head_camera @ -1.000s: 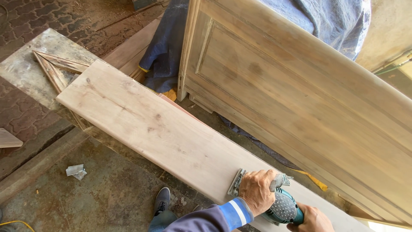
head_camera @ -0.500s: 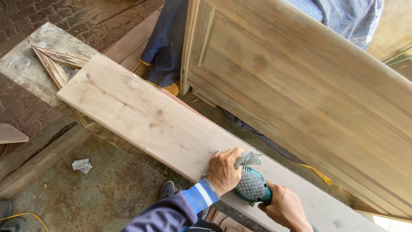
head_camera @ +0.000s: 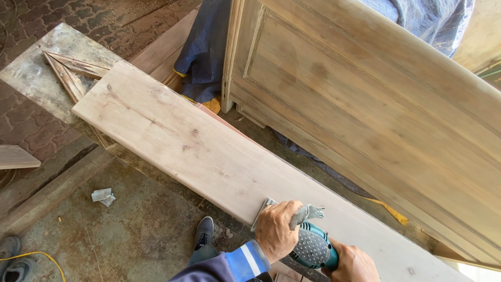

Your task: Using an electric orbital sander to smooth a long wooden board in a woodworking shop.

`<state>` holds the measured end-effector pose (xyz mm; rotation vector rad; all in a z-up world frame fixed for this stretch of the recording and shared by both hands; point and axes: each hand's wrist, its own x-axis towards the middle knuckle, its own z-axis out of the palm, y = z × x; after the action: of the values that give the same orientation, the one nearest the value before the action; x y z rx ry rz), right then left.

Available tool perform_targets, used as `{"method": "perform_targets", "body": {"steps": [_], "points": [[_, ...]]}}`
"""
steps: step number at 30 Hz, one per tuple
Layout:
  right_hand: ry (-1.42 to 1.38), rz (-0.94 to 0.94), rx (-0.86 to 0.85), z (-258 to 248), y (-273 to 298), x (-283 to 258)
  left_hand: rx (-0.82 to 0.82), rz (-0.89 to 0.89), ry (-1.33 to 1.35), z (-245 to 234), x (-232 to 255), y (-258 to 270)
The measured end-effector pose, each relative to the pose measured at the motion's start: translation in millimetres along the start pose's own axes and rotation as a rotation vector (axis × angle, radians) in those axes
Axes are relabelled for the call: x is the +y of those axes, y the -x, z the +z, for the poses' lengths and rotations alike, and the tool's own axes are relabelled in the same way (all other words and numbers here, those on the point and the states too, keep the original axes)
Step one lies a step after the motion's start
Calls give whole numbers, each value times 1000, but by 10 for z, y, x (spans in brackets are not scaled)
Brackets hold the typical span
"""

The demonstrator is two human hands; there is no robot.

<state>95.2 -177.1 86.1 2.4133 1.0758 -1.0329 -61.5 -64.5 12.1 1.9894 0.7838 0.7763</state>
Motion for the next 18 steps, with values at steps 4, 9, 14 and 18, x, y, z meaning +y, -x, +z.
{"method": "perform_targets", "body": {"steps": [4,9,14,18], "points": [[4,-1,-56,120,-73,90,70,85,-20,8,0,68],[29,-16,-38,85,-4,-108,-17,-34,-33,-131,-61,33],[16,-45,3,112,-10,41,1,-3,-15,5,-31,16],[-4,9,-85,202,-103,423,-42,34,-21,372,7,116]]}}
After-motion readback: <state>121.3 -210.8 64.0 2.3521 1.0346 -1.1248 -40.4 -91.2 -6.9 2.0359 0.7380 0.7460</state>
